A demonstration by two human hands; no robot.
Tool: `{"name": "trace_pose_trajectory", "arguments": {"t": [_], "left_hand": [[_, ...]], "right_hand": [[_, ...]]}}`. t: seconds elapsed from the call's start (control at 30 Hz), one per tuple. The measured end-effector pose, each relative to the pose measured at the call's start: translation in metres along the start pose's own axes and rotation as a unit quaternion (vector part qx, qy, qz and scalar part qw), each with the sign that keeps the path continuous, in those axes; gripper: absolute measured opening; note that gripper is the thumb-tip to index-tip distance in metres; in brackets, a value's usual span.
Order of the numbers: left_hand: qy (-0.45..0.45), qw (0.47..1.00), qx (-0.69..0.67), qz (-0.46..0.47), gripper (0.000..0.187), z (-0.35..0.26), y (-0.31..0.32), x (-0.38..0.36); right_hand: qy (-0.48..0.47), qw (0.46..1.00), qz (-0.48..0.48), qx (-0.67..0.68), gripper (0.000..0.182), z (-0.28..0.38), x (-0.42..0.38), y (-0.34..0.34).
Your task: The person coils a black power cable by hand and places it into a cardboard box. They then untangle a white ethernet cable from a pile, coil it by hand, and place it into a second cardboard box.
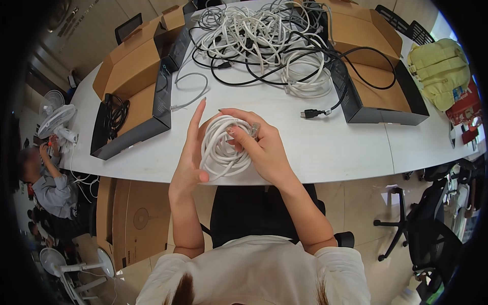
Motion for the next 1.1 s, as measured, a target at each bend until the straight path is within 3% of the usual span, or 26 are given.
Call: {"name": "trace_pose_trajectory", "arguments": {"t": [0.17, 0.27, 0.47, 0.67, 0.77, 0.9, 1.0, 1.1], "left_hand": [[-0.043, 0.999, -0.004, -0.012, 0.080, 0.009, -0.007, 0.006], [-0.114, 0.987, -0.113, -0.019, 0.067, 0.029, -0.012, 0.004], [-0.097, 0.980, -0.149, 0.087, 0.066, 0.028, -0.002, -0.003], [-0.107, 0.984, -0.145, 0.020, 0.067, 0.035, -0.001, -0.007], [-0.093, 0.978, -0.188, 0.022, 0.058, 0.041, 0.001, -0.009], [-0.049, 0.974, -0.209, -0.067, 0.036, 0.036, 0.001, -0.009], [-0.032, 0.965, -0.239, -0.100, 0.033, 0.047, -0.008, -0.009], [-0.029, 0.960, -0.271, -0.072, 0.038, 0.059, -0.007, -0.014]], "right_hand": [[0.023, 0.998, 0.029, 0.040, 0.031, 0.000, 0.004, -0.001], [0.021, 0.999, 0.035, 0.031, 0.033, 0.000, 0.004, 0.001], [0.043, 0.997, 0.056, -0.008, 0.035, -0.005, 0.004, 0.002], [0.034, 0.996, 0.067, -0.051, 0.033, 0.003, 0.008, 0.004], [0.030, 0.997, 0.062, -0.046, 0.032, 0.003, 0.012, 0.002], [0.019, 0.996, 0.002, -0.091, 0.032, 0.007, 0.009, -0.006], [-0.041, 0.996, -0.054, -0.053, 0.032, -0.001, 0.010, -0.007], [-0.053, 0.990, -0.038, -0.126, 0.033, 0.008, 0.009, -0.005]]}}
Point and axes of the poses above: each hand's wrist, its own x-axis towards the middle knuckle, its own y-axis out of the palm, z = x × y, the point moved 7 cm from there along x, towards the middle knuckle
